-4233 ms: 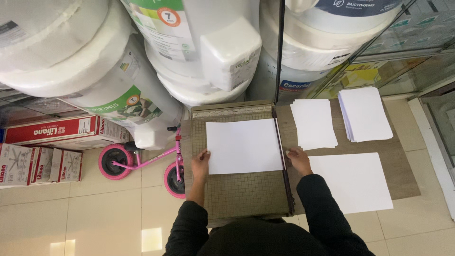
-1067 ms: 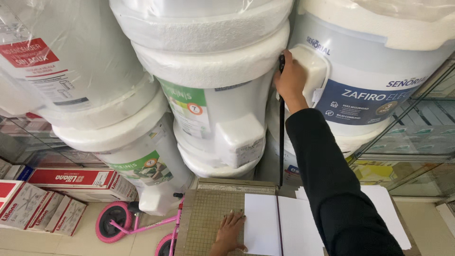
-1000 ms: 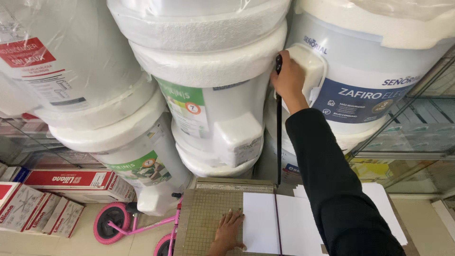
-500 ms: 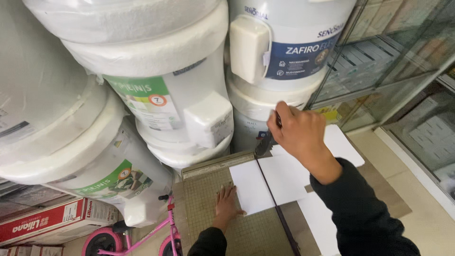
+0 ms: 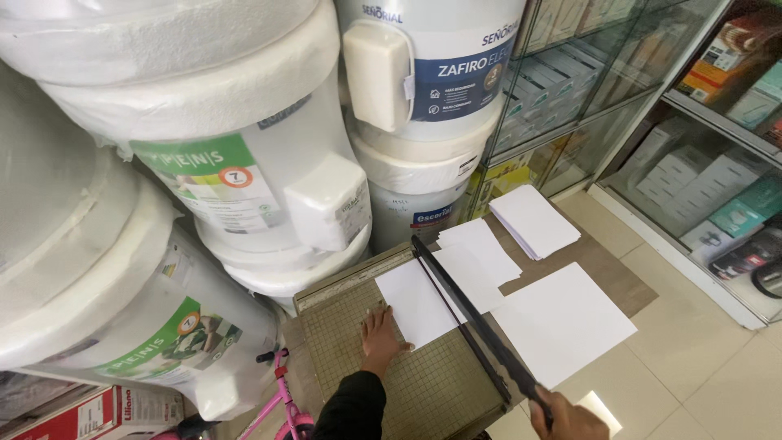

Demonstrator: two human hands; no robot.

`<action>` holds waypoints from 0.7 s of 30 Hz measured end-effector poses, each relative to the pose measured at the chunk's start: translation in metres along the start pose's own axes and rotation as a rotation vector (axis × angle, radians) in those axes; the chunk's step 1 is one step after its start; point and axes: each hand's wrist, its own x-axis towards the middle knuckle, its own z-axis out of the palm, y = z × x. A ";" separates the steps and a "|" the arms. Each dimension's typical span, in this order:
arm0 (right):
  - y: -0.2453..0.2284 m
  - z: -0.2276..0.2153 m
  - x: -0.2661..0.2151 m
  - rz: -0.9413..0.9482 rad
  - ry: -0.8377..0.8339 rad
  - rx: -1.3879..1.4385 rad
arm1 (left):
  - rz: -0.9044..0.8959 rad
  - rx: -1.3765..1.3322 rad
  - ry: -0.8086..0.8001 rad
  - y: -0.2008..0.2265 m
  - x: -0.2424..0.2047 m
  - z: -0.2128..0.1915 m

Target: The person repeatedly places white sheets of paper on a paper cutter, aligns them, and cuts them in half using the cutter's blade. The cut pieces are stacked on the table. The person handles the paper one at a time throughout the clip.

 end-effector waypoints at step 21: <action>0.047 0.064 -0.103 0.688 -0.777 0.425 | 0.086 0.085 0.111 -0.008 0.019 0.017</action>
